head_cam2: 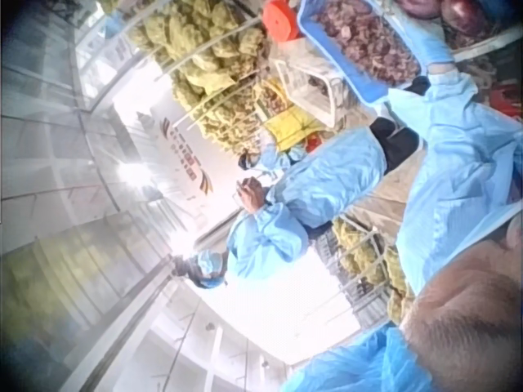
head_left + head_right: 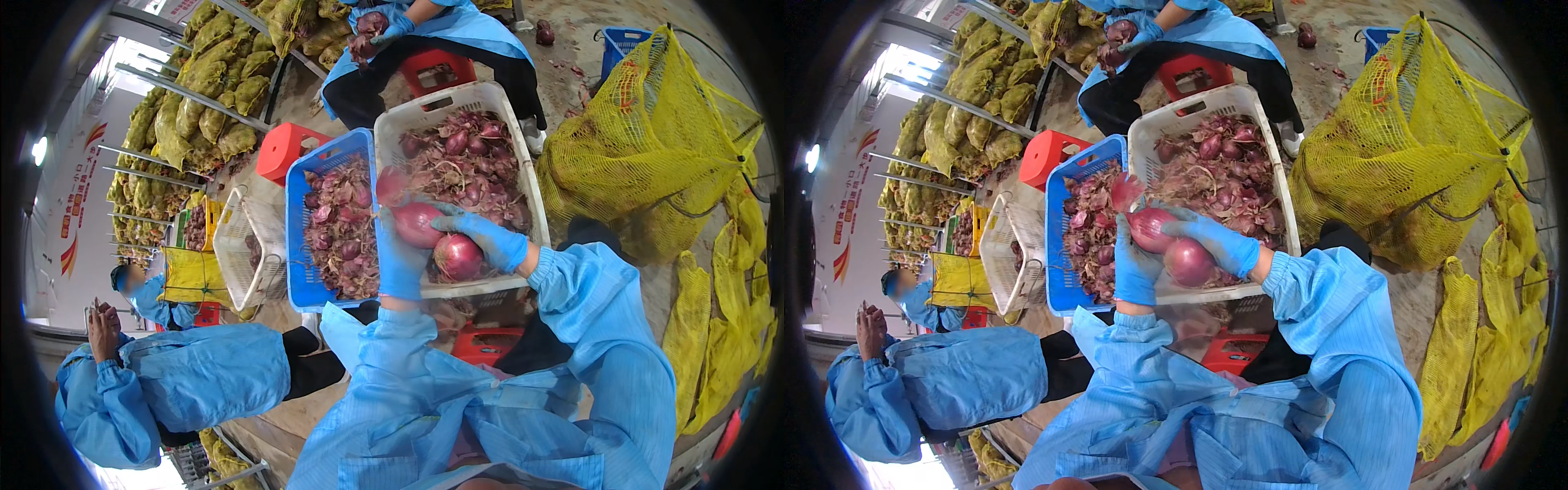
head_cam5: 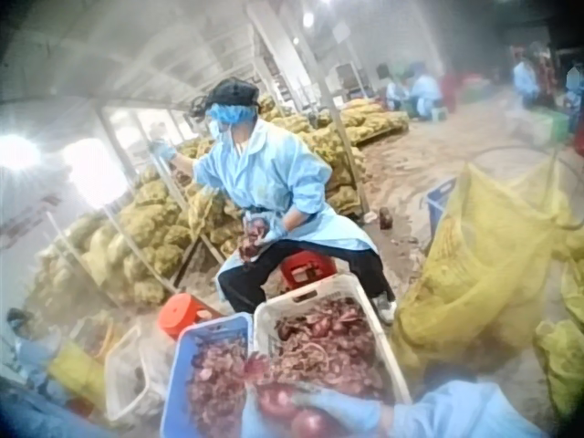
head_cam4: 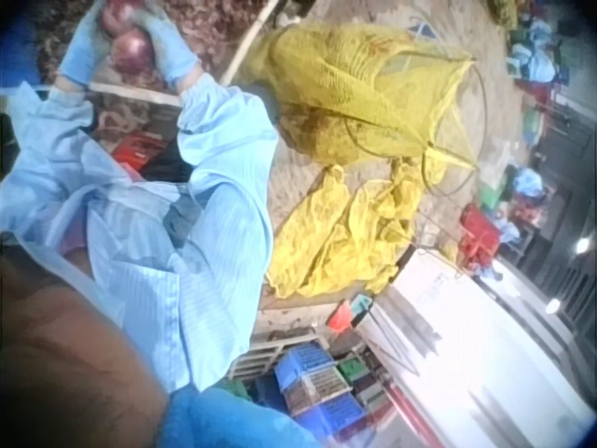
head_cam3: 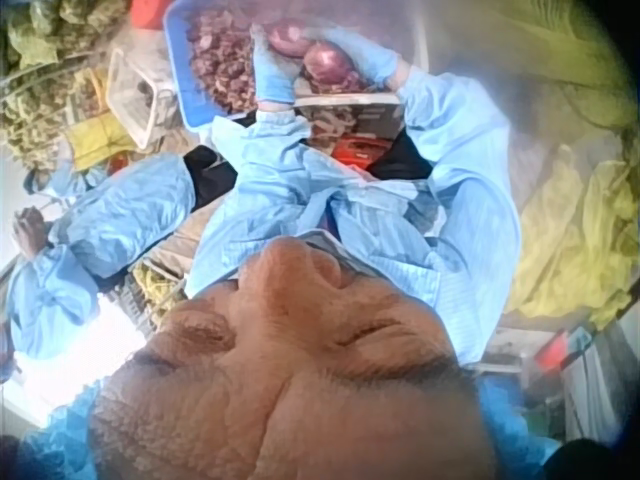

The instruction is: The person sorts onions by hand, picking them from a white basket, removing loose skins, and placing them into a yellow mesh bag.

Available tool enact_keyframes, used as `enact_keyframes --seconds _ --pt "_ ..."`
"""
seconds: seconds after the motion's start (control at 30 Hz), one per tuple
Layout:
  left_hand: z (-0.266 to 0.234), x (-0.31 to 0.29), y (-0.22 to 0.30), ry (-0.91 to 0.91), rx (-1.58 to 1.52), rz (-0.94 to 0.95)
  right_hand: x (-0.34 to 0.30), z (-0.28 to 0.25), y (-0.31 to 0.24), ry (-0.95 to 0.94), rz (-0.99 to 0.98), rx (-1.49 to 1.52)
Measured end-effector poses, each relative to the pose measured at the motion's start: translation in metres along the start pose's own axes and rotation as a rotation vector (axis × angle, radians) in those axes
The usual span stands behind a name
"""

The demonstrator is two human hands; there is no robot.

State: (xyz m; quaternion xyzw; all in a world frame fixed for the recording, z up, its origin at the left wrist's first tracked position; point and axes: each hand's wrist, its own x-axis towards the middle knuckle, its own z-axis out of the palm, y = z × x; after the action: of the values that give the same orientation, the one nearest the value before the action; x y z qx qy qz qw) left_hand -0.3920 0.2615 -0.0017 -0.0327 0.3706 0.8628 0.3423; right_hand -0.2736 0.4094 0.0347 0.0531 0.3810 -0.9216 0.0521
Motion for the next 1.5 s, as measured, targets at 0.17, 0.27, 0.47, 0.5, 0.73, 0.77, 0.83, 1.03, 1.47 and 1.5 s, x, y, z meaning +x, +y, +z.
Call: enact_keyframes --seconds 0.17,0.27,0.47,0.5,0.73,0.77,0.83,1.03,1.47,1.5 --pt "-0.012 0.005 -0.006 -0.133 0.023 0.04 0.004 0.003 0.01 0.033 0.049 -0.112" --pt "-0.015 0.0 -0.007 -0.091 0.087 0.034 0.003 0.001 0.017 0.054 0.072 -0.093" --pt "0.027 -0.023 -0.01 0.12 0.143 0.208 0.007 0.005 0.014 0.02 0.028 -0.067" --pt "0.025 -0.024 -0.007 0.109 0.157 0.221 0.009 0.006 0.017 0.031 0.029 -0.073" --pt "0.033 -0.032 -0.016 0.19 0.158 0.142 0.005 0.008 0.025 0.081 -0.023 -0.107" --pt "0.034 -0.035 -0.019 0.182 0.159 0.132 0.003 0.009 0.027 0.103 0.001 -0.05" --pt "0.039 -0.034 -0.022 0.186 0.136 0.108 0.009 0.001 0.037 0.116 0.001 0.05" --pt "0.045 -0.031 -0.02 0.246 0.06 0.188 0.011 -0.018 0.05 0.122 -0.004 0.329" --pt "-0.003 -0.024 -0.003 0.255 0.743 0.462 0.014 -0.018 0.005 0.218 -0.061 0.645" --pt "-0.005 -0.019 -0.001 0.27 0.334 0.263 0.018 -0.023 0.008 0.181 -0.063 0.671"
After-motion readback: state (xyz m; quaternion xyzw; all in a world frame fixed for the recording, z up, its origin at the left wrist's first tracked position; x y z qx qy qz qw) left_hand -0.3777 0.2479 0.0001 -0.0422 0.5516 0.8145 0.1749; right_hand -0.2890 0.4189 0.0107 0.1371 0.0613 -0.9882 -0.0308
